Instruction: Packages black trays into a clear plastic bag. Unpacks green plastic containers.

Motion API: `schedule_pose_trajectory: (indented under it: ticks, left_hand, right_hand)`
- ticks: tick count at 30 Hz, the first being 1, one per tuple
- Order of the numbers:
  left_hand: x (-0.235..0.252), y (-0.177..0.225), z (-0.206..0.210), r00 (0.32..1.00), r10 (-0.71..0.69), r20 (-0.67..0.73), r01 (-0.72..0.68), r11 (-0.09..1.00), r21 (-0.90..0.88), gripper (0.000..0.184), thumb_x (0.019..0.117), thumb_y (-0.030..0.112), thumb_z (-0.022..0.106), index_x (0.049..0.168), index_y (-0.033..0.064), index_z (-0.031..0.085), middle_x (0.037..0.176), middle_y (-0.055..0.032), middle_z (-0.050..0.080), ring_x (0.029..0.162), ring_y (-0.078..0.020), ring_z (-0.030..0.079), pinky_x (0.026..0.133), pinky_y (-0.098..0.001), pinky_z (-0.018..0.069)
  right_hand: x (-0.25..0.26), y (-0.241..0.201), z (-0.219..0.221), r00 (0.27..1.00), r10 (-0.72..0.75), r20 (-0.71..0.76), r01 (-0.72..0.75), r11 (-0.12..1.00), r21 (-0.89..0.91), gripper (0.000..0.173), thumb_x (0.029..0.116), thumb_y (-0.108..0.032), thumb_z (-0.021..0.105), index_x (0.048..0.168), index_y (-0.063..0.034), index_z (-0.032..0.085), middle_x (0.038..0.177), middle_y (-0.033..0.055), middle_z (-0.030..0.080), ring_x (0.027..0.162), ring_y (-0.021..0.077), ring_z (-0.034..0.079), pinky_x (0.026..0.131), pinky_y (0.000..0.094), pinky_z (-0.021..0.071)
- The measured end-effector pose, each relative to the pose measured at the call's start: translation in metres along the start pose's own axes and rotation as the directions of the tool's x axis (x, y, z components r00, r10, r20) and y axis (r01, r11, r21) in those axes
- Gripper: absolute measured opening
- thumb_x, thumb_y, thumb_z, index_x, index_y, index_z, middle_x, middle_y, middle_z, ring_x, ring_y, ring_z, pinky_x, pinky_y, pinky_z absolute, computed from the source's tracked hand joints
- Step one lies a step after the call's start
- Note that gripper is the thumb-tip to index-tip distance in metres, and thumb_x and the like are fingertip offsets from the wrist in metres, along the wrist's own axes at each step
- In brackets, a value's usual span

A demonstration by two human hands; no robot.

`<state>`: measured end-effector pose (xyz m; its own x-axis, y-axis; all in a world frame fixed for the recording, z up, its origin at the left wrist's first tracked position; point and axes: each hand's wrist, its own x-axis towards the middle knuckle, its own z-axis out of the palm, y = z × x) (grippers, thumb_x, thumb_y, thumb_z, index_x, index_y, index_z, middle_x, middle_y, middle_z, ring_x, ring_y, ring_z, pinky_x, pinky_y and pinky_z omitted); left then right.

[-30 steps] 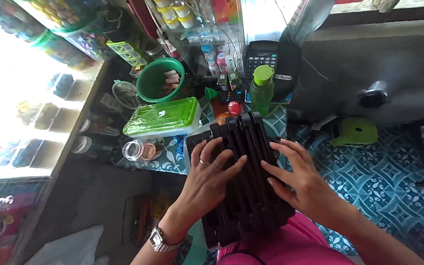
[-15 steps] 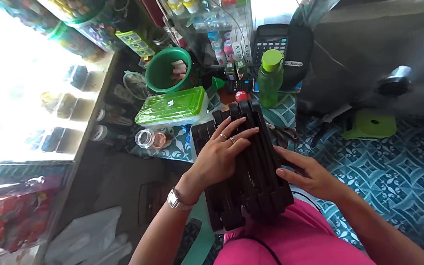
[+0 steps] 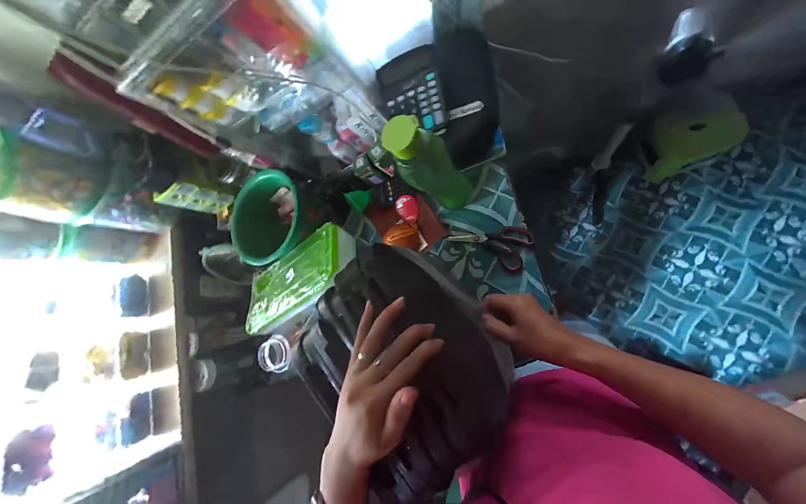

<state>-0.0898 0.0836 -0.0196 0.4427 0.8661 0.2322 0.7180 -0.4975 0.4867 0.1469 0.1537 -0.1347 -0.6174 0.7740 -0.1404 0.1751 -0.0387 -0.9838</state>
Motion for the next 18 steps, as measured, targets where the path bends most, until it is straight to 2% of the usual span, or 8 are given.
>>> schedule_pose_trajectory:
  ticks: [2,4,9,14,15,16,18]
  left_hand:
    - [-0.002,0.000,-0.002,1.000,-0.009,0.003,0.009,1.000,0.009,0.066,0.1101,0.049,0.014,0.126,0.0185,0.070,0.139,0.0020,0.065,0.151,-0.0264,0.033,0.127,-0.0536,0.0112]
    - [-0.002,0.000,-0.003,1.000,-0.014,-0.001,0.014,1.000,0.001,0.066,0.1103,0.048,0.015,0.124,0.0181,0.071,0.138,0.0026,0.065,0.151,-0.0261,0.033,0.128,-0.0517,0.0113]
    - [-0.002,0.001,-0.004,1.000,-0.017,-0.003,0.017,1.000,-0.009,0.064,0.1109,0.046,0.016,0.124,0.0180,0.071,0.138,0.0034,0.065,0.151,-0.0260,0.033,0.128,-0.0517,0.0112]
    - [-0.001,0.003,-0.004,0.999,-0.034,0.004,0.034,0.999,-0.017,0.064,0.1106,0.048,0.016,0.124,0.0173,0.071,0.137,0.0019,0.066,0.151,-0.0258,0.034,0.128,-0.0514,0.0115]
    - [0.000,0.003,-0.004,0.999,-0.034,-0.016,0.033,0.997,-0.063,0.064,0.1107,0.048,0.018,0.124,0.0151,0.071,0.136,-0.0002,0.067,0.149,-0.0259,0.037,0.128,-0.0507,0.0137]
    - [-0.002,0.003,-0.005,0.997,-0.040,-0.073,0.030,0.990,-0.134,0.064,0.1109,0.048,0.020,0.122,0.0124,0.072,0.133,-0.0030,0.069,0.146,-0.0262,0.043,0.127,-0.0493,0.0200]
    - [-0.009,0.005,-0.007,0.949,-0.107,-0.298,0.026,0.965,-0.262,0.061,0.1105,0.050,0.025,0.119,0.0140,0.074,0.125,-0.0043,0.073,0.136,-0.0272,0.056,0.120,-0.0461,0.0387]
  right_hand:
    - [-0.005,-0.006,-0.005,0.995,-0.049,-0.083,0.052,0.998,0.035,0.027,0.0997,-0.013,0.052,0.105,0.0049,0.071,0.077,0.0110,0.065,0.066,0.0134,0.058,0.065,0.0295,0.0497]
    - [-0.010,-0.011,-0.008,0.989,-0.072,-0.128,0.082,0.994,0.076,0.026,0.1001,-0.014,0.052,0.104,0.0039,0.071,0.076,0.0090,0.064,0.064,0.0095,0.058,0.063,0.0252,0.0496]
    - [-0.012,-0.011,-0.012,0.999,0.018,-0.047,-0.005,0.969,0.248,0.028,0.1050,-0.019,0.050,0.110,0.0026,0.068,0.080,0.0045,0.064,0.066,0.0025,0.059,0.065,0.0193,0.0515]
    - [-0.010,-0.011,-0.012,0.999,0.029,-0.015,-0.025,0.965,0.259,0.029,0.1063,-0.021,0.049,0.110,0.0011,0.067,0.079,0.0012,0.061,0.064,-0.0001,0.057,0.063,0.0169,0.0501]
    - [-0.010,-0.011,-0.012,1.000,0.026,-0.002,-0.025,0.967,0.253,0.028,0.1064,-0.022,0.049,0.110,0.0007,0.066,0.079,0.0007,0.060,0.064,-0.0003,0.056,0.063,0.0169,0.0501]
    - [-0.009,-0.012,-0.012,1.000,0.022,0.015,-0.025,0.971,0.237,0.028,0.1067,-0.022,0.049,0.111,0.0004,0.065,0.080,0.0007,0.060,0.065,0.0000,0.056,0.064,0.0174,0.0502]
    - [-0.008,-0.014,-0.011,0.999,0.010,0.049,-0.019,0.982,0.186,0.030,0.1073,-0.022,0.046,0.114,0.0025,0.062,0.083,0.0038,0.060,0.068,0.0028,0.056,0.066,0.0204,0.0496]
